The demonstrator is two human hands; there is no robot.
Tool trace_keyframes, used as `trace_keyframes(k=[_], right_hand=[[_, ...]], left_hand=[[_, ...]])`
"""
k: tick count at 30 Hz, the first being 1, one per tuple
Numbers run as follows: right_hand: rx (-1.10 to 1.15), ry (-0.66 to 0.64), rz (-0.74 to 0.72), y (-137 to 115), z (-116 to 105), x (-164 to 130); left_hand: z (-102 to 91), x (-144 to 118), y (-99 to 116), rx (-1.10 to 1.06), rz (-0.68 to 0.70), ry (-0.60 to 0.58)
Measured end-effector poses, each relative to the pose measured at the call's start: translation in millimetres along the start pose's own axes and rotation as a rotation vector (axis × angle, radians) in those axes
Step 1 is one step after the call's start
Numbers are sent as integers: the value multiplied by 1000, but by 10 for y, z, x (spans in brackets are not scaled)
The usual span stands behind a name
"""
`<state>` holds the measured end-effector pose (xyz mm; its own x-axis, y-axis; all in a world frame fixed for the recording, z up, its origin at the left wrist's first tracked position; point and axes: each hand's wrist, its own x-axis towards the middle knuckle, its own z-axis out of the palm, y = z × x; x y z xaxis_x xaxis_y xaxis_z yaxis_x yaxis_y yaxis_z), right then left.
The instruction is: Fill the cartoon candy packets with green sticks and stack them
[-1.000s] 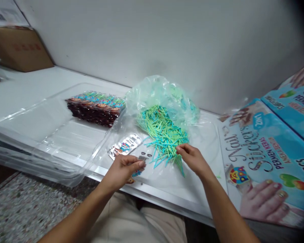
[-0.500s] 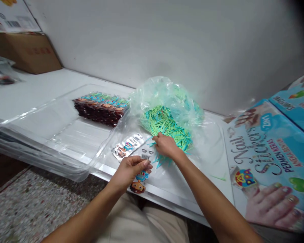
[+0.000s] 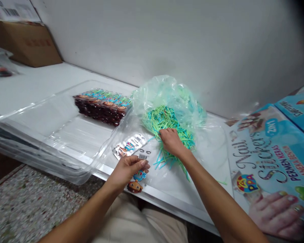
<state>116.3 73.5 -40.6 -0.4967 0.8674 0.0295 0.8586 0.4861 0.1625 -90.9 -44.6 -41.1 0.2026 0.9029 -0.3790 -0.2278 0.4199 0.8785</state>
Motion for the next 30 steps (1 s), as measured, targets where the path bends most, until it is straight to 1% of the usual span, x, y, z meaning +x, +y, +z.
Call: trace_keyframes(k=[4,7,10,13,17,22,25,26,27,30], right_hand=[[-9,-42,-83,-105,121,239],[-5,-74,-150,-168,188,343],[5,-95,-181,-198,233,378],[31,-97,-172,-188,266,333],[117,-45,-92,-86,249,137],[281,78,106,175,110,-221],[519,173,215,260,41,-427],[553,152,218,254,31,-490],[534,91,194,230,27,-548],[266,-174,16,86,49,-691]], left_hand=[[-25,-9,20,13,6,26],[-59,-12,13,18,3,53],[-70,-12,4,4,-14,48],[-67,-13,13,4,-3,38],[-87,-19,31,1,2,46],[-122,-4,2,14,4,55],[-103,13,-12,27,7,46],[-91,17,-12,38,10,40],[-78,19,-10,51,14,34],[-39,16,-2,75,22,21]])
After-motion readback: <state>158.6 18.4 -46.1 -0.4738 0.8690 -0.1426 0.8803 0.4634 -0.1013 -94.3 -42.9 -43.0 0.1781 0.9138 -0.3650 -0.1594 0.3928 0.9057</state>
